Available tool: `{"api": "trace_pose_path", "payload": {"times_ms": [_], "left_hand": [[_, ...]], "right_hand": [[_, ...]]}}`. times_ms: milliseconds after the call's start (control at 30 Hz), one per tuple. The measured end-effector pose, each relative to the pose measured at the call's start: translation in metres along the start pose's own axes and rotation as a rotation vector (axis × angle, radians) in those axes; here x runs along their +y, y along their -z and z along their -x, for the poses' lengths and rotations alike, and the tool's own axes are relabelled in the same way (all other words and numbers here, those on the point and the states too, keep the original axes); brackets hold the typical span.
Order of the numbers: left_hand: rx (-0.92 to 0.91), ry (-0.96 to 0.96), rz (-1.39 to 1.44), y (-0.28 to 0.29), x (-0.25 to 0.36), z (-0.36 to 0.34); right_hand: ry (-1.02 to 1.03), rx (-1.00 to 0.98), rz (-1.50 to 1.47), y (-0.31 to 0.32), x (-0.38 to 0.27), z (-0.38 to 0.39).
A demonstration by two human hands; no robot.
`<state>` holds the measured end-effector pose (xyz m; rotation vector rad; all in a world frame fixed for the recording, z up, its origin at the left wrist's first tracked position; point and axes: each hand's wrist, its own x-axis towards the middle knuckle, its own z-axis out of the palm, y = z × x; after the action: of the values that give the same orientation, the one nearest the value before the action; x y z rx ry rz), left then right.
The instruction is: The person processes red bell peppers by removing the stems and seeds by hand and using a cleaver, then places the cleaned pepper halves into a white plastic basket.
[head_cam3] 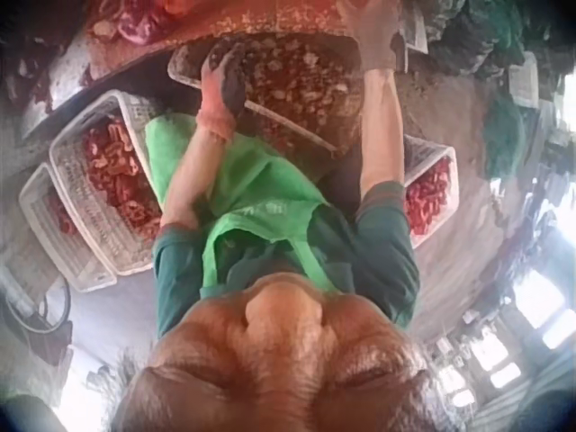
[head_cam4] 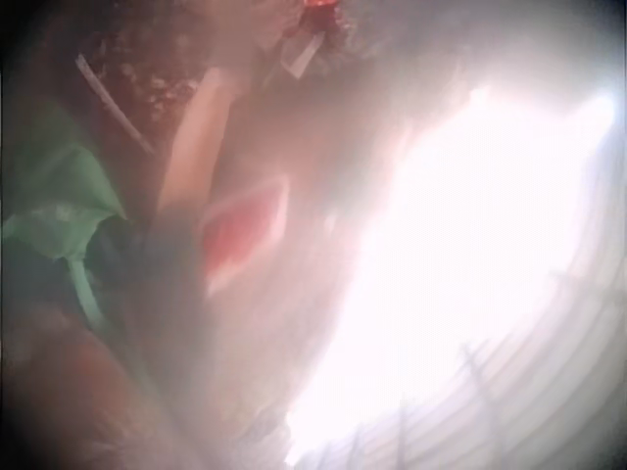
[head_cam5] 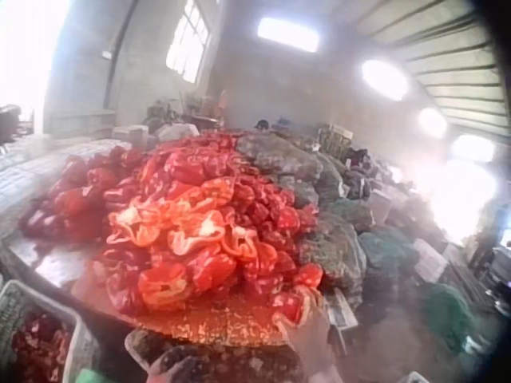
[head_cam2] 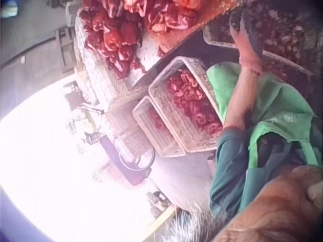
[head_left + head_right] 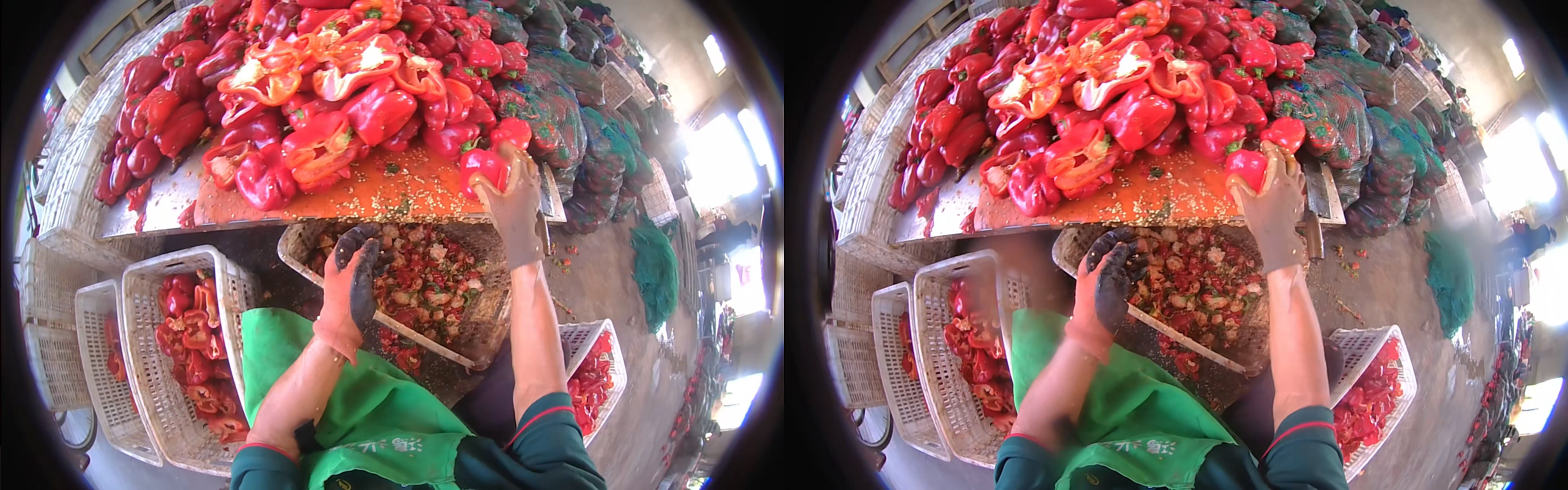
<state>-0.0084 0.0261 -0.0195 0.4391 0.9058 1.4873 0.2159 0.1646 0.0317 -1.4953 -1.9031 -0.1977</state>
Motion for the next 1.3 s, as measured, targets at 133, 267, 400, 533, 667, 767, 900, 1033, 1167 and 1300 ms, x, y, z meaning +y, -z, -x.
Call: {"api": "trace_pose_path", "payload": {"times_ms": [133,267,400,533,667,767,900,1033,1167,1300], "left_hand": [[-0.032,-0.001,-0.065,-0.006,-0.002,-0.002],[-0.077,-0.02,-0.152,-0.01,-0.004,-0.004],[-0.099,-0.025,-0.139,-0.011,-0.018,-0.02],[-0.175,-0.094,-0.236,-0.019,-0.017,-0.024],[-0.332,-0.294,-0.142,-0.027,-0.028,-0.027],[-0.296,-0.162,-0.018,-0.037,-0.009,-0.014],[-0.28,-0.268,-0.243,-0.024,0.002,-0.016],[-0.271,-0.264,-0.287,-0.024,0.004,-0.012],[-0.302,-0.206,-0.258,-0.028,0.015,-0.003],[-0.369,-0.173,-0.477,-0.014,0.014,0.002]], "right_hand": [[0.15,-0.226,-0.023,-0.041,0.048,-0.004],[0.151,-0.393,-0.143,-0.027,0.058,-0.015],[-0.019,-0.304,-0.378,-0.032,0.059,-0.003],[-0.593,-0.295,-1.688,-0.009,0.009,0.026],[-0.629,-0.406,-2.091,0.009,-0.051,0.054],[-0.543,-0.386,-1.755,0.016,-0.078,0.077],[-0.283,-0.541,-1.269,0.027,-0.075,0.068],[0.001,-0.52,-1.005,0.026,-0.067,0.062],[0.353,-0.292,-0.857,0.022,-0.071,0.054],[-0.381,-0.444,-1.442,0.018,-0.084,0.059]]}}
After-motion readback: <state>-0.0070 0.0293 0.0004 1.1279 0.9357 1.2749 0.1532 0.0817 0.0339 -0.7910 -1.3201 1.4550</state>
